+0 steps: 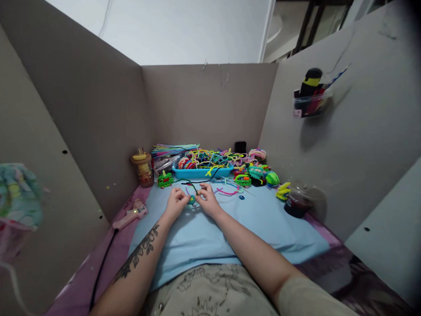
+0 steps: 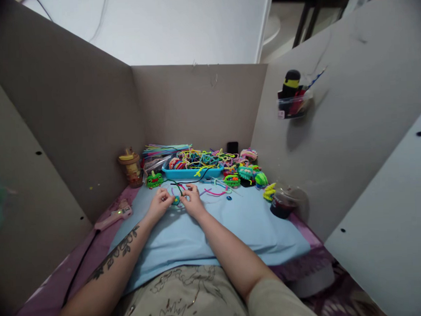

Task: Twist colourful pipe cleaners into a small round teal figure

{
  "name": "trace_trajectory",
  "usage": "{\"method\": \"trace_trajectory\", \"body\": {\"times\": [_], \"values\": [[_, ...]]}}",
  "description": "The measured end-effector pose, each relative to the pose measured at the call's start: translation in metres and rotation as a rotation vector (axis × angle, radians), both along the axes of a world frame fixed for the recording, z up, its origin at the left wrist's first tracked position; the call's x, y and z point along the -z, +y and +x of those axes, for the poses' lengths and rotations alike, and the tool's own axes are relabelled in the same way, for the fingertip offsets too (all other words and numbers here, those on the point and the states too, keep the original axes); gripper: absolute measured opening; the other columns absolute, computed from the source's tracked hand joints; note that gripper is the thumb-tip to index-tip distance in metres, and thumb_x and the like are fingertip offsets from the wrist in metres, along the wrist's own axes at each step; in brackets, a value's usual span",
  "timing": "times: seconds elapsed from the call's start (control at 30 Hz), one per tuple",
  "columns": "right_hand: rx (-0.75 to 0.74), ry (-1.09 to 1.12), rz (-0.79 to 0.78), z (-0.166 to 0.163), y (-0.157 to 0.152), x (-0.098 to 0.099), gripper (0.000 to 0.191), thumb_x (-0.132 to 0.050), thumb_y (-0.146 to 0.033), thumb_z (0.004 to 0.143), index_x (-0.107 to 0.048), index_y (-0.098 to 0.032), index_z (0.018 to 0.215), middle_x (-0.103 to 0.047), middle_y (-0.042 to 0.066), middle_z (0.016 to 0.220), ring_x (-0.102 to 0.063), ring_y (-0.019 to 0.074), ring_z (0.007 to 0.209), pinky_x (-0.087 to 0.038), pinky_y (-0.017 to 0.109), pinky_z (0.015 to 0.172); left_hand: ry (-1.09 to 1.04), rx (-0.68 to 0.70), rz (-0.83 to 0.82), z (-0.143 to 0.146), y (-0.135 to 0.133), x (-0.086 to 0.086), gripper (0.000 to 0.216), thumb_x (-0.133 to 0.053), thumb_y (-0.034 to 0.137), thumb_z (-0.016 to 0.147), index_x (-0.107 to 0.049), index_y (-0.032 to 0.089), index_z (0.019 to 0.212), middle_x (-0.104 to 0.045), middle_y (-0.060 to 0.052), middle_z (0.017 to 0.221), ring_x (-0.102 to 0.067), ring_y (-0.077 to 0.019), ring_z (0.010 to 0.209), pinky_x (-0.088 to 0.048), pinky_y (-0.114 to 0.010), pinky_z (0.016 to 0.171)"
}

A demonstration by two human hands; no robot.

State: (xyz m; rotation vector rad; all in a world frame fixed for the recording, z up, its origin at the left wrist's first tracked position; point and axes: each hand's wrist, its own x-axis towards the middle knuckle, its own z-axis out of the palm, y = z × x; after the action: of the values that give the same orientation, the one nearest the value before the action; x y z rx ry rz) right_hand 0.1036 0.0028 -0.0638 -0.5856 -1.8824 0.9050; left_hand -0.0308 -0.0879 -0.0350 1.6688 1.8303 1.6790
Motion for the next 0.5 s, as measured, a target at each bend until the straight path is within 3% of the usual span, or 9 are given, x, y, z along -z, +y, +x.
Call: {"method": "trace_trajectory", "body": {"times": [0.13,0.27,0.37,0.5], "values": [[0.002,0.011,-0.019,-0.001,0.0,0.0,0.009,-0.062,-0.027,0.072,-0.061,-0.019,0.069,-0.043,0.007,0.118,-0.046,0.0214,0.105,-0.041,0.035,0.088,0.014,-0.005,0.011,0.001,-0.001,-0.002,0.025,-0.059,0.029,0.07,-0.049,0.017,0.051,-0.044,-0.001,0.072,-0.047,-0.0133,0.071,-0.04,-0.026,0.068],[-0.038,0.079,-0.153,-0.001,0.005,0.002,0.016,-0.061,-0.035,0.072,-0.06,-0.019,0.071,-0.042,0.008,0.118,-0.047,0.0214,0.107,-0.045,0.03,0.078,-0.022,-0.05,0.005,-0.001,0.001,-0.002,0.021,-0.057,0.035,0.073,-0.059,0.017,0.062,-0.05,-0.002,0.074,-0.049,-0.0142,0.072,-0.041,-0.027,0.068],[-0.01,0.144,-0.242,0.001,0.011,0.002,0.021,-0.062,-0.04,0.071,-0.061,-0.019,0.069,-0.047,0.008,0.115,-0.046,0.0218,0.111,-0.042,0.031,0.085,-0.103,-0.129,0.056,-0.004,0.002,-0.002,0.022,-0.053,0.037,0.076,-0.061,0.018,0.081,-0.056,-0.004,0.083,-0.051,-0.015,0.076,-0.042,-0.026,0.069],[-0.004,0.237,-0.282,0.001,0.017,0.001,0.027,-0.063,-0.044,0.069,-0.058,-0.019,0.061,-0.058,0.005,0.096,-0.05,0.021,0.102,-0.039,0.032,0.089,-0.09,-0.143,0.011,-0.004,-0.001,-0.001,0.02,-0.052,0.037,0.077,-0.056,0.018,0.073,-0.056,0.0,0.069,-0.049,-0.0127,0.063,-0.04,-0.024,0.061]]}}
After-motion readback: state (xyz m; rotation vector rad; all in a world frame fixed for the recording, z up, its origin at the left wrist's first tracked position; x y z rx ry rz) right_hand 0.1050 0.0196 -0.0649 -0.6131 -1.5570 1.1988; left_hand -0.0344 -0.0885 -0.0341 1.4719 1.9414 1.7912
